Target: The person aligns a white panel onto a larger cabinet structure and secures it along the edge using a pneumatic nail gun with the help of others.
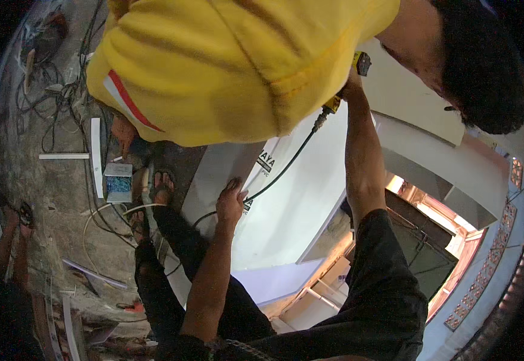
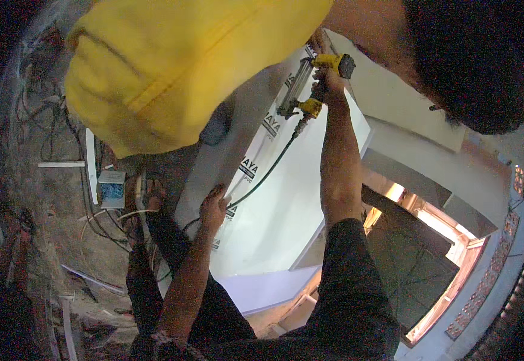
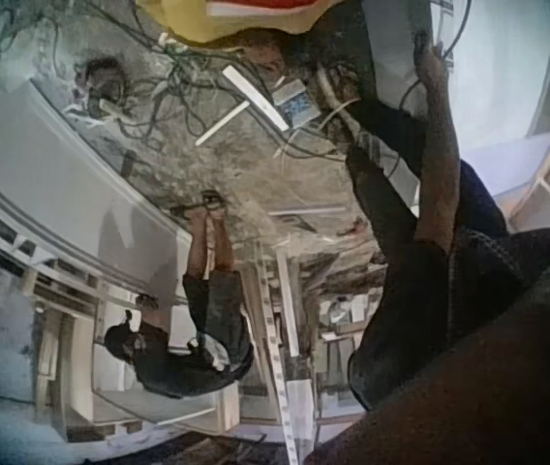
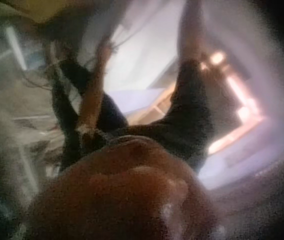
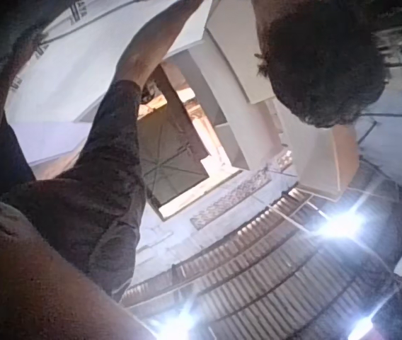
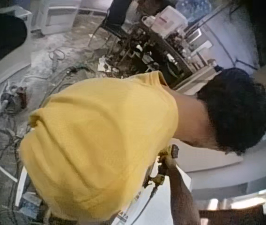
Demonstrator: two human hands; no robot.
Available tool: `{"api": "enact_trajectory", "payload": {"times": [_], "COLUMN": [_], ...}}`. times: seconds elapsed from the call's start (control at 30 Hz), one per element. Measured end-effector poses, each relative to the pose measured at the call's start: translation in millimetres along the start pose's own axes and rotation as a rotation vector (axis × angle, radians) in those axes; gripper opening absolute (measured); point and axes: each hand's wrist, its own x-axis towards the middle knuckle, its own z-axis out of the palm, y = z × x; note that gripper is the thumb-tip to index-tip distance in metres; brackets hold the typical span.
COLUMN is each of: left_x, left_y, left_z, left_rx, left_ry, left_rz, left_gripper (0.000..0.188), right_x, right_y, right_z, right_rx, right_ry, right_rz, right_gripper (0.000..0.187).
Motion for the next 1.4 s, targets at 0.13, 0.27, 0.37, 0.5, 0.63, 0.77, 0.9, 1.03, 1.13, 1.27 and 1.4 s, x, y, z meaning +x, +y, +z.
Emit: {"api": "enact_trajectory", "payload": {"times": [0.13,0.27,0.37,0.5,0.63,0.77,0.9,1.03,1.13,1.27,1.4], "left_x": [-3,-5,-5,1,2,4,9,0,4,8,4], "left_y": [-22,-10,-16,-13,-11,-15,-26,5,-6,-15,-3], "left_z": [-6,11,5,4,1,-1,-15,-14,-18,-25,-17], "left_rx": [0.059,0.002,0.019,0.012,0.071,0.071,0.097,0.183,0.193,0.156,0.134], "left_ry": [0.081,0.096,0.049,0.019,-0.020,-0.058,-0.030,-0.133,-0.130,-0.130,-0.170], "left_rz": [-0.004,-0.049,-0.145,-0.224,-0.218,-0.291,-0.256,-0.308,-0.306,-0.325,-0.323], "left_gripper": [0.041,0.042,0.042,0.044,0.047,0.046,0.045,0.044,0.044,0.046,0.046], "right_x": [-17,-25,-26,-20,-29,-33,-34,-37,-34,-37,-39], "right_y": [13,-8,1,-8,-3,-7,-9,-6,-5,-7,-18], "right_z": [23,20,32,31,32,30,41,22,27,40,31], "right_rx": [-0.108,-0.177,-0.167,-0.243,-0.192,-0.150,-0.162,-0.207,-0.133,-0.200,-0.258], "right_ry": [-0.010,0.075,0.121,0.142,0.110,0.122,0.084,0.109,0.110,0.084,0.084], "right_rz": [-0.002,0.065,0.057,0.025,-0.022,-0.020,0.039,0.027,-0.016,-0.042,-0.064], "right_gripper": [0.030,0.022,0.022,0.024,0.028,0.030,0.028,0.027,0.029,0.031,0.031]}}
